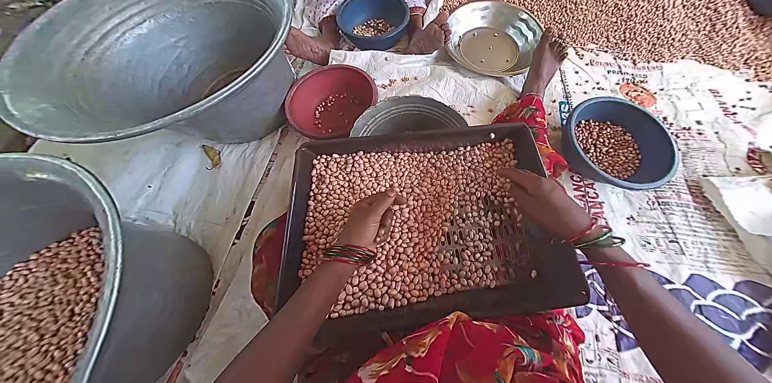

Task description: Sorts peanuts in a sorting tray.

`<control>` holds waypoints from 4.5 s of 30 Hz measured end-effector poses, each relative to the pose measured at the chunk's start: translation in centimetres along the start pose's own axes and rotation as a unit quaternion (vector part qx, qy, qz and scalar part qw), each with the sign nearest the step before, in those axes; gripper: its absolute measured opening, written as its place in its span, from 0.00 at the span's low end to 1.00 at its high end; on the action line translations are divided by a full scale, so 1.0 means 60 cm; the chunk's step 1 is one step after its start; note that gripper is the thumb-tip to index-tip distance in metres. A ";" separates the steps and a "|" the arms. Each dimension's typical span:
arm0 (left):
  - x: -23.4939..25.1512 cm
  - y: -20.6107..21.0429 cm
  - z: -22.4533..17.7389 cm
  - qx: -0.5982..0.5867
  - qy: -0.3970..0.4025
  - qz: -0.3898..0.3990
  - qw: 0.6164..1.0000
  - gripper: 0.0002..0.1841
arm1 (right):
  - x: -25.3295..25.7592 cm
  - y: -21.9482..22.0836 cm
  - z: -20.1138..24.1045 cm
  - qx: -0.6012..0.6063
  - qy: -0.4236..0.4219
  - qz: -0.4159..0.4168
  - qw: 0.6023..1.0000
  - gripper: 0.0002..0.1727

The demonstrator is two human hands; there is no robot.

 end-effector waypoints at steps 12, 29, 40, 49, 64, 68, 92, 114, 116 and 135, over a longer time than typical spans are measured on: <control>0.015 0.030 -0.005 0.008 0.031 0.024 0.999 0.13 | 0.131 0.108 0.073 -0.169 -0.075 -0.015 0.983 0.16; 0.007 0.022 0.027 -0.077 -0.094 0.085 0.989 0.26 | 0.091 0.095 0.164 -0.020 -0.144 0.001 0.989 0.12; 0.023 -0.020 0.001 -0.121 0.072 -0.021 0.990 0.20 | -0.087 0.293 0.151 -0.114 -0.437 0.161 0.877 0.11; 0.018 0.139 0.011 0.700 0.056 0.229 0.674 0.22 | -0.040 0.039 -0.022 -0.215 -0.219 -0.048 0.951 0.10; 0.030 0.142 0.015 0.673 0.077 0.191 0.710 0.22 | -0.067 -0.037 -0.019 -0.098 -0.185 -0.150 0.966 0.17; 0.021 0.102 -0.008 0.344 0.105 0.132 0.924 0.12 | -0.074 -0.030 -0.020 -0.120 -0.196 -0.146 0.962 0.13; -0.051 0.126 0.089 0.723 0.077 0.278 0.628 0.22 | -0.091 0.124 0.021 -0.181 -0.161 0.035 0.970 0.09; -0.082 0.072 0.091 0.737 0.089 0.259 0.618 0.17 | -0.064 0.163 0.039 0.066 -0.021 0.295 0.953 0.11; -0.083 0.076 0.093 0.746 0.060 0.261 0.610 0.19 | -0.073 0.177 0.050 0.076 -0.045 0.329 0.940 0.13; -0.075 0.107 0.106 0.706 0.089 0.355 0.607 0.19 | -0.092 0.215 0.061 -0.216 -0.108 0.389 0.889 0.15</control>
Point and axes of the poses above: each hand's wrist, its own x-axis towards the middle knuckle, its own y-axis out of the palm, z = x × y, the point moved 6 cm from there along x, towards the middle knuckle, and after that the axes turned 2 degrees about x, right-handed, at the moved point
